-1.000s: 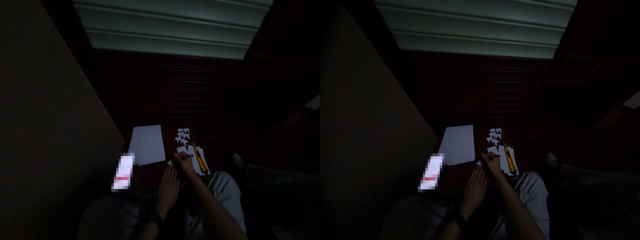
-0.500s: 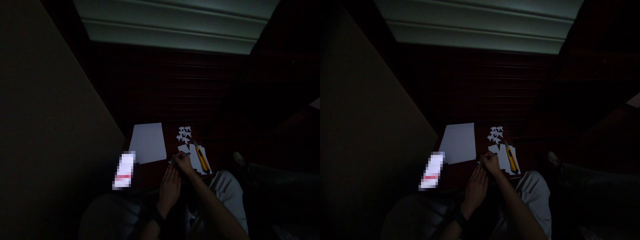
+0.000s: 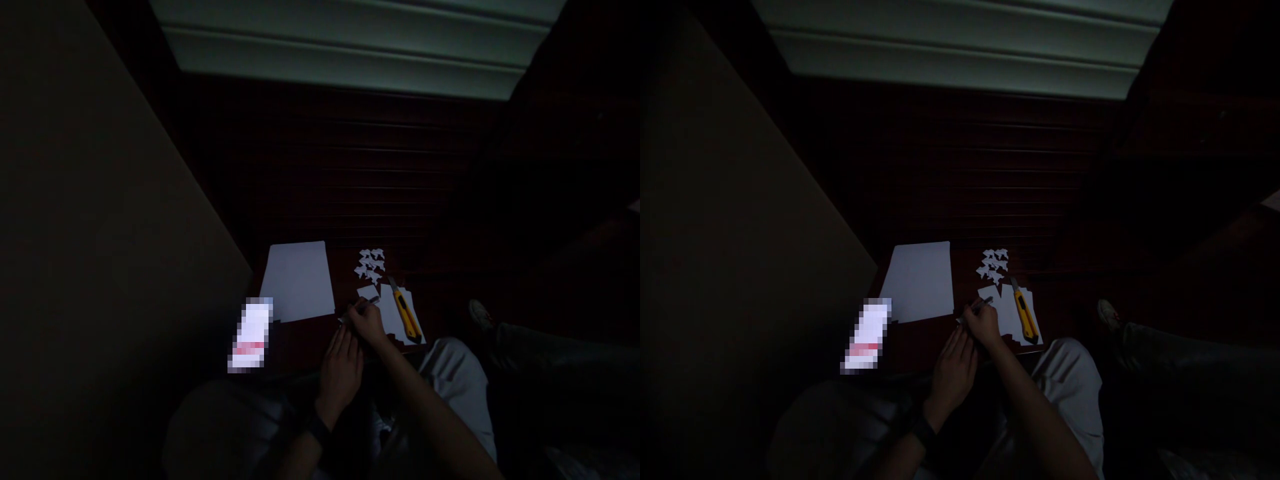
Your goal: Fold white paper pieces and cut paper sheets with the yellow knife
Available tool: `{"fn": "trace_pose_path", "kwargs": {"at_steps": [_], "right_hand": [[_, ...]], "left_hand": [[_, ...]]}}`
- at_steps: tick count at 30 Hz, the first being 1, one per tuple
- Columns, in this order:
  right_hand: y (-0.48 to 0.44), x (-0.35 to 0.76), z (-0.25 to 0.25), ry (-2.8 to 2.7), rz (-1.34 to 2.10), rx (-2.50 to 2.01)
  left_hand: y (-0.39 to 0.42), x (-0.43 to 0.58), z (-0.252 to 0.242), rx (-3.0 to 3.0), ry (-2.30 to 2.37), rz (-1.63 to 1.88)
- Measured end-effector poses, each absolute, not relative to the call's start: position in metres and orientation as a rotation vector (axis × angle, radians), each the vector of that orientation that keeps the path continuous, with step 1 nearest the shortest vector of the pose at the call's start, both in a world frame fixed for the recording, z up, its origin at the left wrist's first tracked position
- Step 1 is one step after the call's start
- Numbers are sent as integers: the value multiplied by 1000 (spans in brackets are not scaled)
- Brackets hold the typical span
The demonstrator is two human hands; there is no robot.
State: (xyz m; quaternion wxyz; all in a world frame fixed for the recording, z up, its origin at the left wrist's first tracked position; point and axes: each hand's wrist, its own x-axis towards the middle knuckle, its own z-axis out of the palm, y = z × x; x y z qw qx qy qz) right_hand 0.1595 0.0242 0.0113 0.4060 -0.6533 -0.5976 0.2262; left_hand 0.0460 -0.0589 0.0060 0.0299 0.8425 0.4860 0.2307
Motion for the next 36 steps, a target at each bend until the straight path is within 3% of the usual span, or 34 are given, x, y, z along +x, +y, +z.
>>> {"fn": "trace_pose_path", "kwargs": {"at_steps": [16,36], "right_hand": [[23,158,15,-1675,430,-1710],[41,160,23,-1938,529,-1604]], "left_hand": [[-59,47,12,2564,1522,716],[-58,46,18,2499,1551,732]]}}
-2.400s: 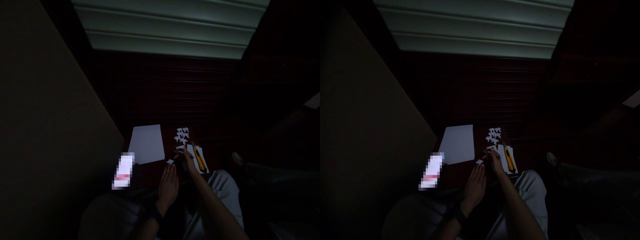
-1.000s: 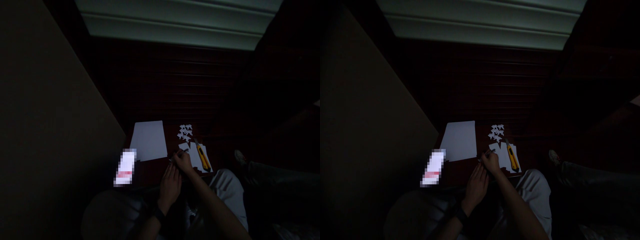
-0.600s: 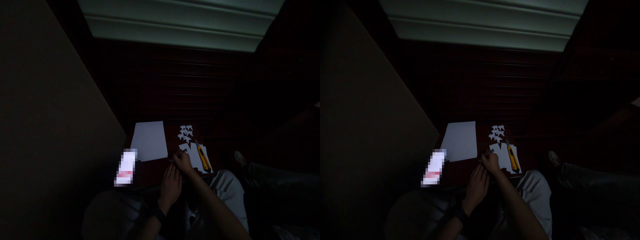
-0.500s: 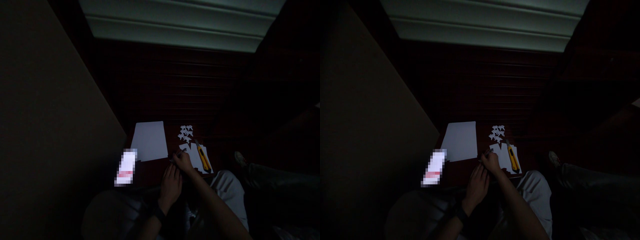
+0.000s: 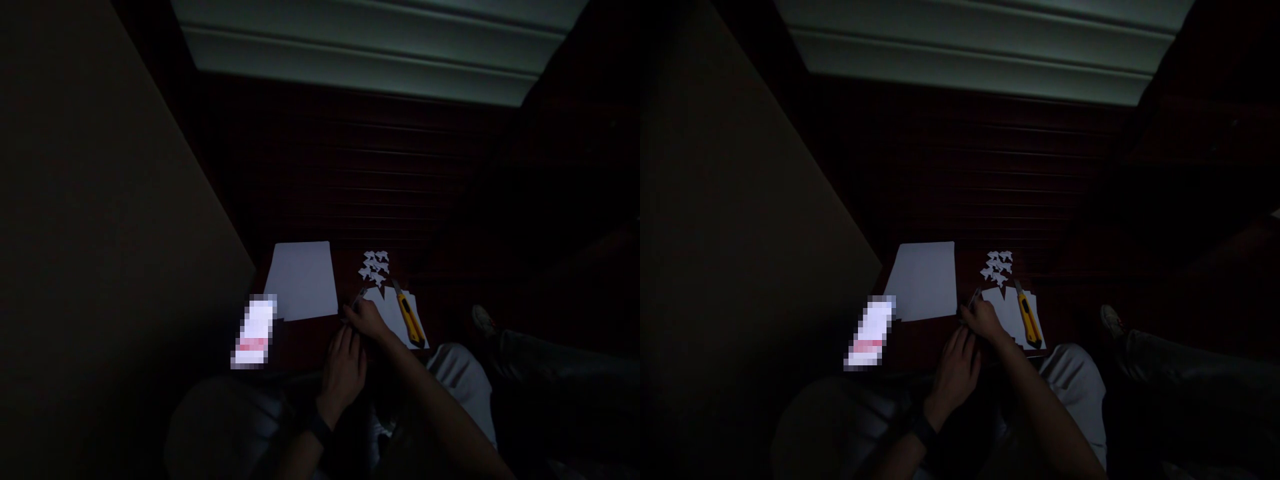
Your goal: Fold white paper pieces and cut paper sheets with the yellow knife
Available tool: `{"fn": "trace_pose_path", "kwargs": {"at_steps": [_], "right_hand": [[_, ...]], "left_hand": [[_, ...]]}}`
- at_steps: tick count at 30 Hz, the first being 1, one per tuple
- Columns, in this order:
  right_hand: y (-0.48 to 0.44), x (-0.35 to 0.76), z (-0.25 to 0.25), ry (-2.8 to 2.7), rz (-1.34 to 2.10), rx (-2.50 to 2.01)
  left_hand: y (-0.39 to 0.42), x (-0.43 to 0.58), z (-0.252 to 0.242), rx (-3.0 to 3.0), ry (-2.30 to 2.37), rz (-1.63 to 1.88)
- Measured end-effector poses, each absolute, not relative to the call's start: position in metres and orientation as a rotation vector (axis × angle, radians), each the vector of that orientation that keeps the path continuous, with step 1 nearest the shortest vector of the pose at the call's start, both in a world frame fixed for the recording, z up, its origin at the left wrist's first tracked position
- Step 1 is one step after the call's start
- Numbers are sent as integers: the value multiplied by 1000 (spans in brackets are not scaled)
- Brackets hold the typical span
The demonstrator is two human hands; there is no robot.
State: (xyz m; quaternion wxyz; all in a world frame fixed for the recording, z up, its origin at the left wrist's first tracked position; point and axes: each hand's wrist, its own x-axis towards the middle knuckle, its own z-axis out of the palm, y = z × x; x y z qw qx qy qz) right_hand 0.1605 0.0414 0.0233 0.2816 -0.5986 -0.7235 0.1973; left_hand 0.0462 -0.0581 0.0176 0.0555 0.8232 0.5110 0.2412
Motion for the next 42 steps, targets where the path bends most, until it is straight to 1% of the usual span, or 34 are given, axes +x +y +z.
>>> {"fn": "trace_pose_path", "kwargs": {"at_steps": [17,26,32,37,42], "right_hand": [[39,161,22,-1943,480,-1618],[38,162,19,-1915,467,-1622],[38,162,19,-1914,499,-1586],[39,166,18,-1709,612,-1554],[33,175,17,-1558,585,-1567]], "left_hand": [[-57,46,16,2488,1555,721],[-57,47,16,2507,1551,784],[-57,47,17,2493,1532,769],[-56,47,18,2490,1551,738],[-56,47,18,2489,1558,730]]}}
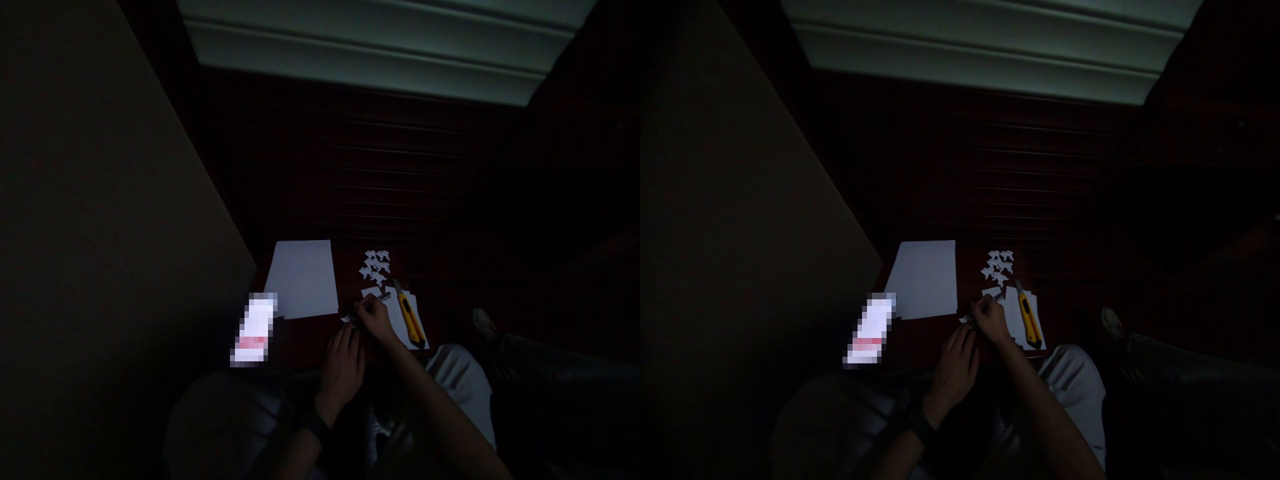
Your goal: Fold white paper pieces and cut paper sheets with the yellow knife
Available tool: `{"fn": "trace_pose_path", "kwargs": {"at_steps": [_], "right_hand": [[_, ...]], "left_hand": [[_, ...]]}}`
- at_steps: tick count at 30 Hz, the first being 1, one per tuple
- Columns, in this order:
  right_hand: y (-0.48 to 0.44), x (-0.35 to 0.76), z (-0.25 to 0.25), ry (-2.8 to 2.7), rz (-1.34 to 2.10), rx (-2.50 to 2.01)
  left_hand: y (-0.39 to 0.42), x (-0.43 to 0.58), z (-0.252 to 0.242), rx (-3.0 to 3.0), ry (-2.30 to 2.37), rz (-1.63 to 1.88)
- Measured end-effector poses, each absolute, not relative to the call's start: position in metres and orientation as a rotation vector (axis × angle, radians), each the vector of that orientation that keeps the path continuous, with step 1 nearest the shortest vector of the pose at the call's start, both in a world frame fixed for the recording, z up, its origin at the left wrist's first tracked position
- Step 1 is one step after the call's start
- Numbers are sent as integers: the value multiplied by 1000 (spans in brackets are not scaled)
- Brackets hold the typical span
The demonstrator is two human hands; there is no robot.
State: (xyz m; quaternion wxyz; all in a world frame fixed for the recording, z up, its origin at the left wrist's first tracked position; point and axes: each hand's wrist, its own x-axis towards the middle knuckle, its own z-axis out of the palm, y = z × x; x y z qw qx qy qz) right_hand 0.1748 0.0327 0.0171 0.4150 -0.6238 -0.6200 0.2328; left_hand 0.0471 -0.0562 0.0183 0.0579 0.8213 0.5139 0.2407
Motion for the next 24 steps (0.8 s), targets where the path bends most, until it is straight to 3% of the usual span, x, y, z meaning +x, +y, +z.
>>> {"fn": "trace_pose_path", "kwargs": {"at_steps": [24], "right_hand": [[26,172,14,-1765,428,-1617]], "left_hand": [[-57,48,21,2497,1569,679]]}}
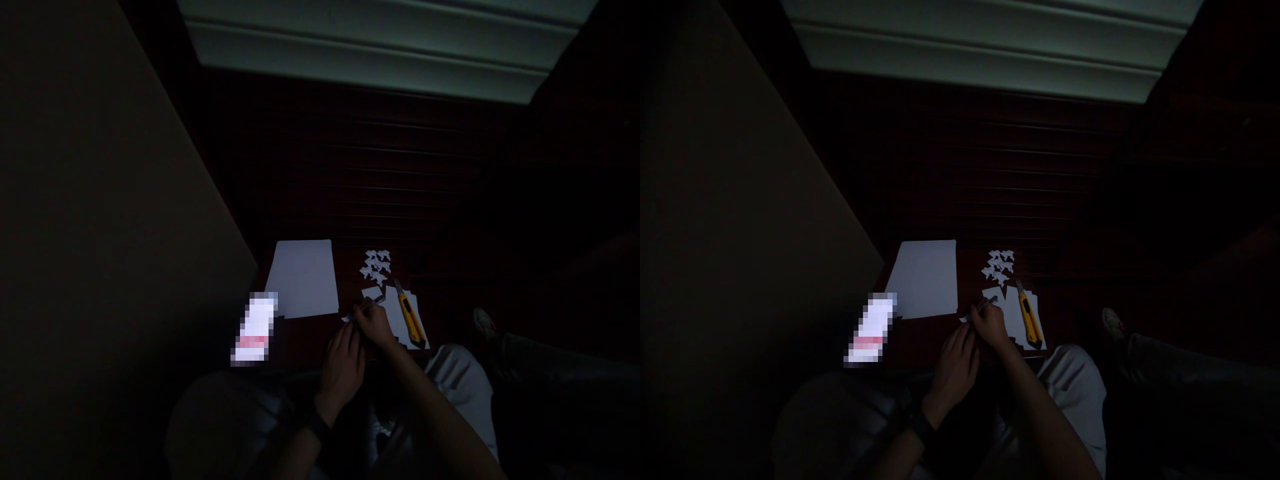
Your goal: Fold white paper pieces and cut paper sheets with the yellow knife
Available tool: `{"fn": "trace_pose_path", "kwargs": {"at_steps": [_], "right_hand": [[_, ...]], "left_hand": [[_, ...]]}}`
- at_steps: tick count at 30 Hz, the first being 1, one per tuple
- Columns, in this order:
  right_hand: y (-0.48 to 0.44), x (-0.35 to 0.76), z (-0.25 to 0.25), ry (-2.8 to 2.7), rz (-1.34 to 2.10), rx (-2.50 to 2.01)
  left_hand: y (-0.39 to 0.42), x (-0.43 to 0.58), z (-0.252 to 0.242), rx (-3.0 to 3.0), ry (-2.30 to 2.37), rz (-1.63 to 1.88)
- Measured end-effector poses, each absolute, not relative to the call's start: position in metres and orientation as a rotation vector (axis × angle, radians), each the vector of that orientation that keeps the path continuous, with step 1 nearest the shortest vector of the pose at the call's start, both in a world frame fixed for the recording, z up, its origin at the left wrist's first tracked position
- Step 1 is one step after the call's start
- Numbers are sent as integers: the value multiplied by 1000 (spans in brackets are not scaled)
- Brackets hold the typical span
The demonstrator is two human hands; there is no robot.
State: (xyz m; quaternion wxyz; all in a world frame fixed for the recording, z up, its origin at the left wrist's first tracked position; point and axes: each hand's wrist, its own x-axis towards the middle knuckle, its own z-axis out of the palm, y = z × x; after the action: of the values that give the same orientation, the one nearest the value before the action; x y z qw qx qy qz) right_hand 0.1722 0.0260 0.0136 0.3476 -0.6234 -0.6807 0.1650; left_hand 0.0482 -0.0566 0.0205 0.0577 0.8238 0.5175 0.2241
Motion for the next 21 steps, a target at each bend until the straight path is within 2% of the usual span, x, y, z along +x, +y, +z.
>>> {"fn": "trace_pose_path", "kwargs": {"at_steps": [21], "right_hand": [[25,173,13,-1770,432,-1605]], "left_hand": [[-56,48,19,2480,1561,688]]}}
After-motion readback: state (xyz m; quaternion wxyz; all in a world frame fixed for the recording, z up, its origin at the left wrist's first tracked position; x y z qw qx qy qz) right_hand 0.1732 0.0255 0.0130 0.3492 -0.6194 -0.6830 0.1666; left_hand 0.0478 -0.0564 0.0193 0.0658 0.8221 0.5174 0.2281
